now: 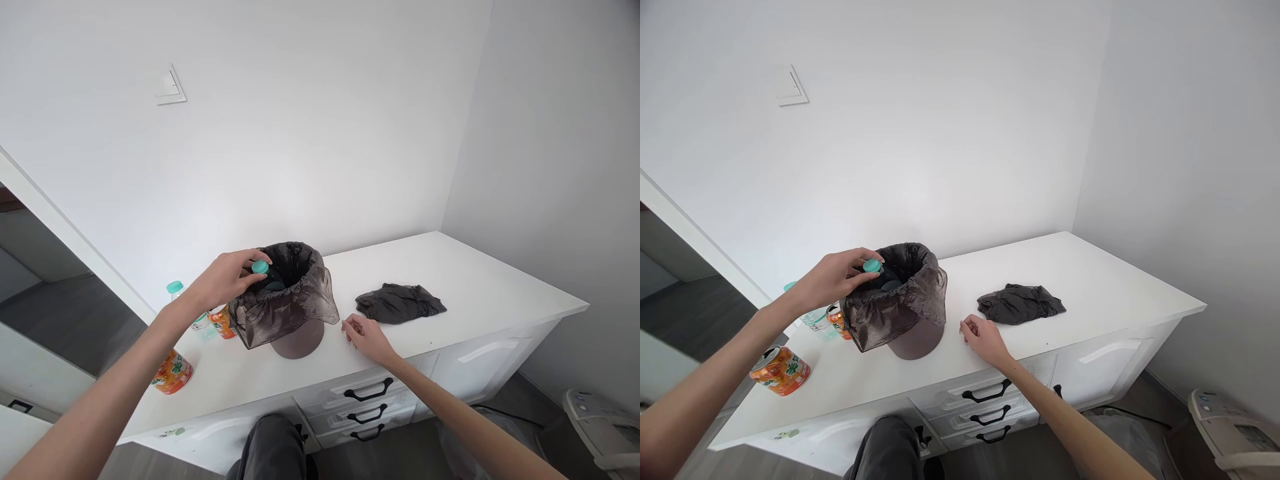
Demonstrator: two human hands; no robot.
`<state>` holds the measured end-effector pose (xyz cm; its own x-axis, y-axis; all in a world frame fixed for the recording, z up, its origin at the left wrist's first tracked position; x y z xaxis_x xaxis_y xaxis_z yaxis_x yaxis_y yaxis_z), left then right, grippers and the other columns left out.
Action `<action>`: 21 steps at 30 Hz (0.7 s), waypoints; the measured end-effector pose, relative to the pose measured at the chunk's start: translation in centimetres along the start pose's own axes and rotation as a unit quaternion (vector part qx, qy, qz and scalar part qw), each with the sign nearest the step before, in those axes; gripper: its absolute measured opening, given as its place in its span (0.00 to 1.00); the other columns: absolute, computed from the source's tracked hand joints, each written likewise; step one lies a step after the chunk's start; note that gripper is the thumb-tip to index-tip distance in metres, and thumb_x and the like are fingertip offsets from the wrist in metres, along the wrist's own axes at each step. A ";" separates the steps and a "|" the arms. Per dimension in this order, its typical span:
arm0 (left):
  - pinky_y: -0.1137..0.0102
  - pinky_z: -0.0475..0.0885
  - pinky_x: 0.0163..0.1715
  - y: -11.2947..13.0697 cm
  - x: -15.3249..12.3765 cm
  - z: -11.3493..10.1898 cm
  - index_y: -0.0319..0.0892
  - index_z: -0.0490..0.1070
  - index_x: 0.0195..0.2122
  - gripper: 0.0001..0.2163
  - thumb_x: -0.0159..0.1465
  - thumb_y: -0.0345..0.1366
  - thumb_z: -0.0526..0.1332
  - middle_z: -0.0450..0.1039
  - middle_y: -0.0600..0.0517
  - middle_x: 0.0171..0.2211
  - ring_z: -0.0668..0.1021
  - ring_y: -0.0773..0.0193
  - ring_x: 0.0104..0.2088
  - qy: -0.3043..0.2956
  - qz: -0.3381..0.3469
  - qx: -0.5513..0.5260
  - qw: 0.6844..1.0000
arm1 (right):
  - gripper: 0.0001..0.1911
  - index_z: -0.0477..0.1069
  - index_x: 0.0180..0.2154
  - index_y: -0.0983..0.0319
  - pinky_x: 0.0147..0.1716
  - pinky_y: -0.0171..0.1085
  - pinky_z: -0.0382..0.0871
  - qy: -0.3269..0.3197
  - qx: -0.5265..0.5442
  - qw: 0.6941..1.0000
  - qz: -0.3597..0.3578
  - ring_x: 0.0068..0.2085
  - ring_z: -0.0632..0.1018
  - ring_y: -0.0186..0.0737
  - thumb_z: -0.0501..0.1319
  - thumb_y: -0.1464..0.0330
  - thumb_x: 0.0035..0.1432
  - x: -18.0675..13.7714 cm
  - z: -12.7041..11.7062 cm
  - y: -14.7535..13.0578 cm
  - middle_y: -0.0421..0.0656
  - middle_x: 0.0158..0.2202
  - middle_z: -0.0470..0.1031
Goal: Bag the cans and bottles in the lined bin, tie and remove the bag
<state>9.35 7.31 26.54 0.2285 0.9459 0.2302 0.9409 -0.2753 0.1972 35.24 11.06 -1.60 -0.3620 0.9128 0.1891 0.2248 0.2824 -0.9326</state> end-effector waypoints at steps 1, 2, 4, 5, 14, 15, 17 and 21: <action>0.62 0.77 0.45 -0.3 0.2 0.1 0.52 0.77 0.51 0.20 0.63 0.55 0.60 0.82 0.52 0.48 0.82 0.53 0.46 -0.016 -0.006 0.004 1.000 | 0.19 0.71 0.32 0.57 0.32 0.37 0.66 0.000 -0.002 1.000 0.001 0.28 0.75 0.40 0.53 0.52 0.68 0.0 0.0 0.0 0.40 0.25 0.75; 0.63 0.77 0.45 -0.4 0.3 0.2 0.53 0.79 0.49 0.20 0.62 0.56 0.62 0.83 0.53 0.46 0.83 0.53 0.45 -0.031 -0.011 0.009 0.999 | 0.19 0.71 0.32 0.57 0.32 0.37 0.66 -0.001 -0.004 1.000 0.003 0.28 0.75 0.40 0.53 0.52 0.68 0.0 0.0 -0.1 0.40 0.25 0.75; 0.64 0.76 0.44 -0.6 0.5 0.2 0.55 0.82 0.45 0.19 0.58 0.57 0.64 0.84 0.56 0.44 0.83 0.54 0.43 -0.057 -0.020 0.018 0.998 | 0.20 0.71 0.32 0.57 0.32 0.37 0.67 -0.001 -0.009 1.000 0.010 0.28 0.75 0.40 0.53 0.51 0.68 0.0 0.0 -0.2 0.40 0.25 0.75; 0.65 0.76 0.42 -0.6 0.5 0.1 0.56 0.82 0.43 0.19 0.58 0.59 0.64 0.84 0.57 0.44 0.83 0.55 0.41 -0.064 -0.026 0.019 0.997 | 0.20 0.71 0.32 0.57 0.32 0.37 0.67 -0.001 -0.009 1.000 0.013 0.28 0.75 0.40 0.53 0.51 0.68 0.0 -0.1 -0.4 0.40 0.25 0.75; 0.63 0.75 0.52 -2.1 -0.6 -1.5 0.54 0.76 0.58 0.29 0.69 0.63 0.49 0.77 0.54 0.60 0.80 0.53 0.52 0.053 -0.089 -0.021 0.994 | 0.23 0.70 0.32 0.57 0.30 0.38 0.67 -0.009 -0.009 1.000 0.026 0.27 0.74 0.41 0.52 0.47 0.67 -0.1 0.2 -0.8 0.41 0.25 0.75; 0.62 0.73 0.56 -2.7 -0.8 -1.1 0.55 0.73 0.62 0.30 0.69 0.64 0.48 0.75 0.54 0.63 0.78 0.53 0.58 0.046 -0.095 -0.051 0.993 | 0.23 0.70 0.32 0.57 0.30 0.38 0.67 -0.009 -0.010 1.000 0.026 0.27 0.74 0.41 0.52 0.46 0.67 0.0 0.3 -0.7 0.41 0.25 0.74; 0.61 0.72 0.60 -4.0 -1.2 0.1 0.55 0.70 0.65 0.32 0.70 0.64 0.44 0.73 0.53 0.64 0.76 0.53 0.62 0.017 -0.118 -0.132 0.984 | 0.24 0.70 0.32 0.57 0.29 0.37 0.66 -0.007 -0.009 1.000 0.026 0.27 0.74 0.41 0.52 0.46 0.68 0.1 0.4 -0.4 0.41 0.25 0.74; 0.58 0.76 0.55 -7.3 -2.1 3.8 0.50 0.75 0.61 0.38 0.69 0.66 0.37 0.81 0.46 0.54 0.82 0.49 0.53 -0.072 -0.187 -0.280 0.939 | 0.23 0.71 0.33 0.57 0.30 0.37 0.66 -0.008 -0.012 1.000 0.026 0.27 0.74 0.41 0.52 0.46 0.68 0.2 0.6 0.1 0.41 0.25 0.74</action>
<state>2.94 7.99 20.97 -0.0222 0.9967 -0.0775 0.6924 0.0713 0.7180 34.65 11.05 -1.83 -0.3626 0.9221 0.1349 0.2661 0.2412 -0.9333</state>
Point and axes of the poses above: each hand's wrist, its own x-axis towards the middle knuckle, its own z-axis out of the palm, y = z × x, the point moved 4 cm from there along x, towards the middle knuckle
